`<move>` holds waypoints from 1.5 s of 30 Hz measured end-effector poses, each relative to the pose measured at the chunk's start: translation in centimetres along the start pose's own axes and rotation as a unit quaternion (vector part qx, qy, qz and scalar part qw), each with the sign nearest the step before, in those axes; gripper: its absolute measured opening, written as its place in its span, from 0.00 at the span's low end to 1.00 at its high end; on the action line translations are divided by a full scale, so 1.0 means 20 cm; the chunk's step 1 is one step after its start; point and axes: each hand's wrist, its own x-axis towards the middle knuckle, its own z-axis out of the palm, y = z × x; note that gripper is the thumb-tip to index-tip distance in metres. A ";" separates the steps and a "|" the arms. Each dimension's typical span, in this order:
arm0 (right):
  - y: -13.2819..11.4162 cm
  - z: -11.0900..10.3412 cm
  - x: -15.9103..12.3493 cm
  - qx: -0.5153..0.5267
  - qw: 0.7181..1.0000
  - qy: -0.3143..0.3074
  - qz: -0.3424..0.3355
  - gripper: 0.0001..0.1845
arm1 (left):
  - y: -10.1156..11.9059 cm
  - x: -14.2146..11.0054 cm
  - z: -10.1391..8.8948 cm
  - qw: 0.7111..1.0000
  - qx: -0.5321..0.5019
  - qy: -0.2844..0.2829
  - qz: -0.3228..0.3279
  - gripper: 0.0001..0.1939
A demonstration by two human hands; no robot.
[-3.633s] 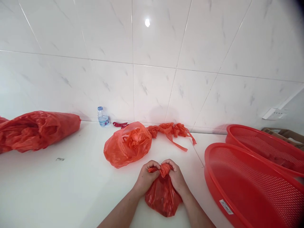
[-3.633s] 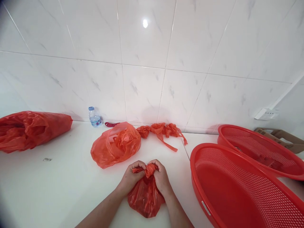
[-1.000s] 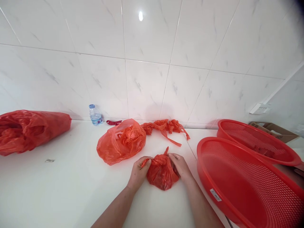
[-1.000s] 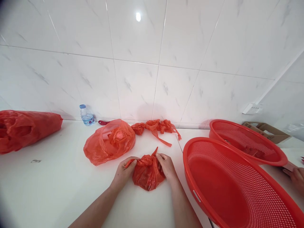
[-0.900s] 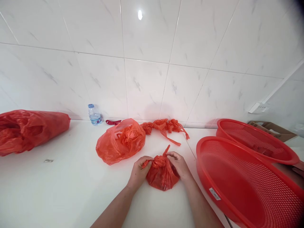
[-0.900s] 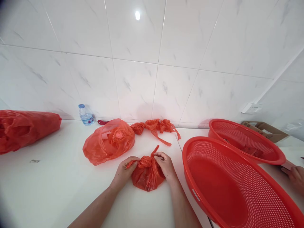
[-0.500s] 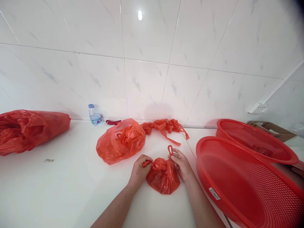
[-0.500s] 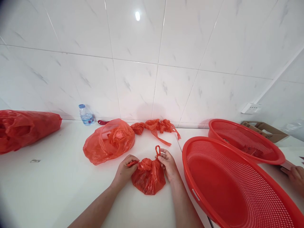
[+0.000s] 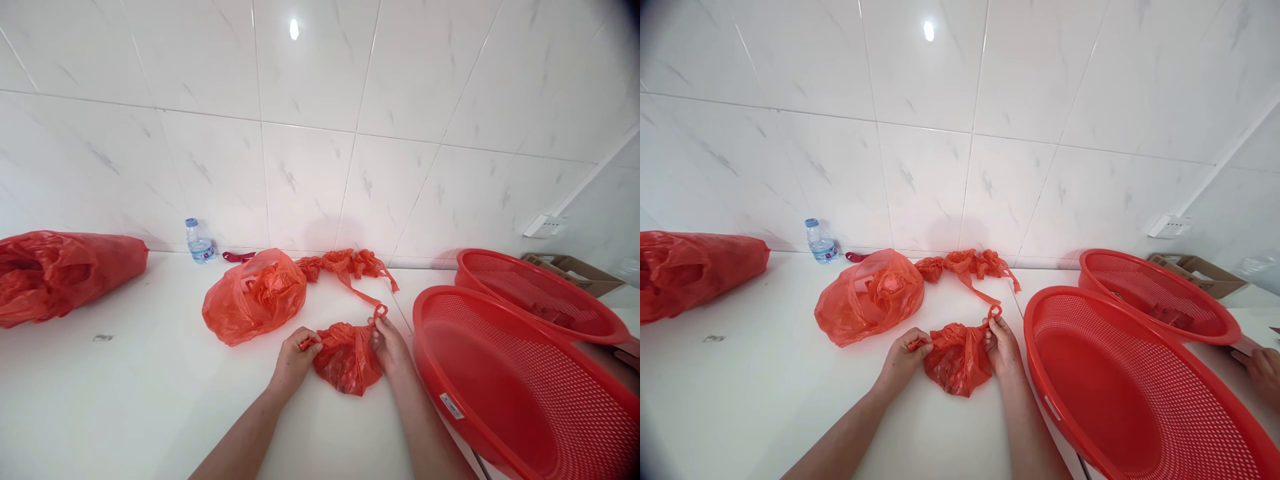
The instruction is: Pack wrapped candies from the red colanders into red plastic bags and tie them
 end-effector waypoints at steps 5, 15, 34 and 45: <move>0.01 -0.04 0.05 0.017 1.000 0.019 -0.014 0.15 | 0.02 -0.02 0.00 0.998 0.025 -0.065 -0.003 0.03; 0.02 -0.08 0.10 0.048 0.998 0.034 -0.019 0.18 | 0.09 -0.04 -0.05 0.970 -0.059 -0.231 -0.052 0.07; -0.04 0.04 -0.02 0.039 0.998 -0.054 0.007 0.15 | 0.01 -0.02 -0.08 0.980 -0.119 -0.149 -0.048 0.33; -0.03 0.05 -0.05 0.014 0.997 -0.077 0.009 0.14 | 0.00 -0.02 -0.09 0.975 -0.143 -0.166 -0.026 0.26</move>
